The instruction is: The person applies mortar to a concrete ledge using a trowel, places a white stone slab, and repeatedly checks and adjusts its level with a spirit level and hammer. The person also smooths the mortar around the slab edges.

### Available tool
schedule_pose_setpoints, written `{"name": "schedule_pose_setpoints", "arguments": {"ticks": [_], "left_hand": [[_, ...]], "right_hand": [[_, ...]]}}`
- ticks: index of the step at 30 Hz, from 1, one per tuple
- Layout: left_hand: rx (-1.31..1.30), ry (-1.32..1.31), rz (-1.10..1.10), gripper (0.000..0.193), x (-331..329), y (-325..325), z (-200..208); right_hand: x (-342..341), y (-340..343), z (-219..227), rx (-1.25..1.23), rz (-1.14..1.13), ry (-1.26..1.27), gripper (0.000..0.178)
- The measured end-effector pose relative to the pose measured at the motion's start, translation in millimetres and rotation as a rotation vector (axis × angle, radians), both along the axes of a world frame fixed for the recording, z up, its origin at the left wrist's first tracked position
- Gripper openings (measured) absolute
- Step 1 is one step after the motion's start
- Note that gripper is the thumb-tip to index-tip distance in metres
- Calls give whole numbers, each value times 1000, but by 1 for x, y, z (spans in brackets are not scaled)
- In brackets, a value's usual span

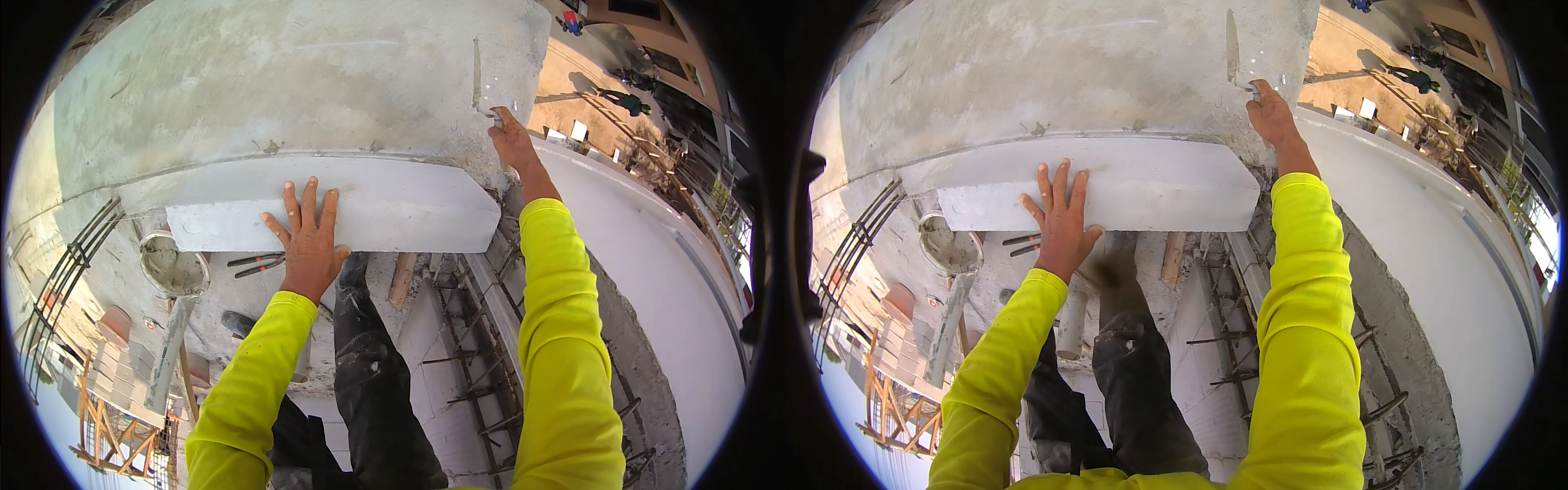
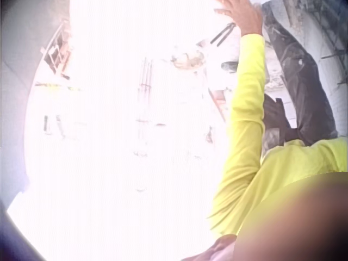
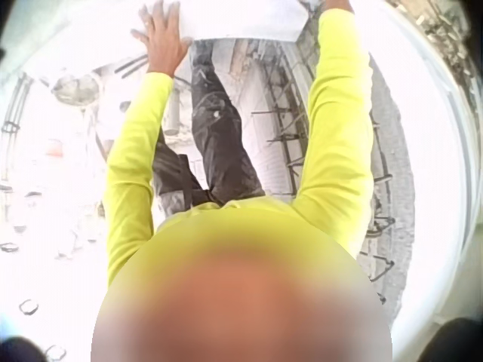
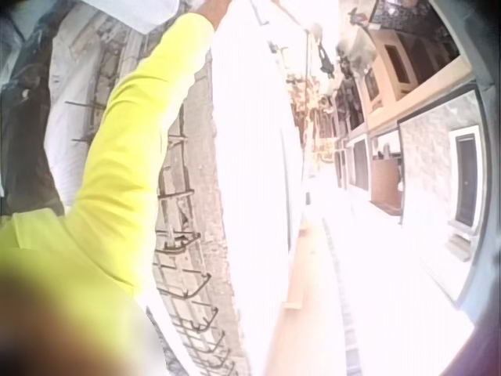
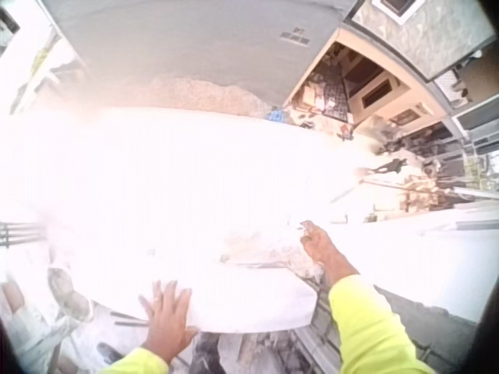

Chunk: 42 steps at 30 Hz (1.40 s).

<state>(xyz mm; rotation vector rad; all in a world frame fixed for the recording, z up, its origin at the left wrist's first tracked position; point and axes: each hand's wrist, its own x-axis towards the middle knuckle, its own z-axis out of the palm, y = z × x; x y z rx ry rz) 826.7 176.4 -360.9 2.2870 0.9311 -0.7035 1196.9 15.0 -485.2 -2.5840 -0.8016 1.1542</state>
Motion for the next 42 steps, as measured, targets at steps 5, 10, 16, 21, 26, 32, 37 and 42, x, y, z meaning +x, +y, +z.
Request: {"name": "schedule_pose_setpoints", "arguments": {"ticks": [5,10,16,21,26,32,37,42], "left_hand": [[-17,1,-1,103,-3,0,-3],[-2,-29,1,105,-4,0,-3],[6,-31,-13,104,-6,0,-5],[26,-10,-45,101,-7,0,-6],[9,-17,-22,105,-7,0,-5],[1,-30,-4,105,-7,-1,-5],[10,-55,1,100,-9,-1,-7],[5,-53,-4,100,-9,-1,-8]], "right_hand": [[14,1,40,-433,427,1,48],[14,-13,56,-600,673,90,43],[7,8,48,-816,759,116,32],[-12,53,51,-815,936,141,28],[-25,79,69,-803,994,156,26],[-26,90,71,-742,1089,150,30],[-30,85,57,-359,1172,17,22],[-45,64,51,-509,1351,-45,19]]}}
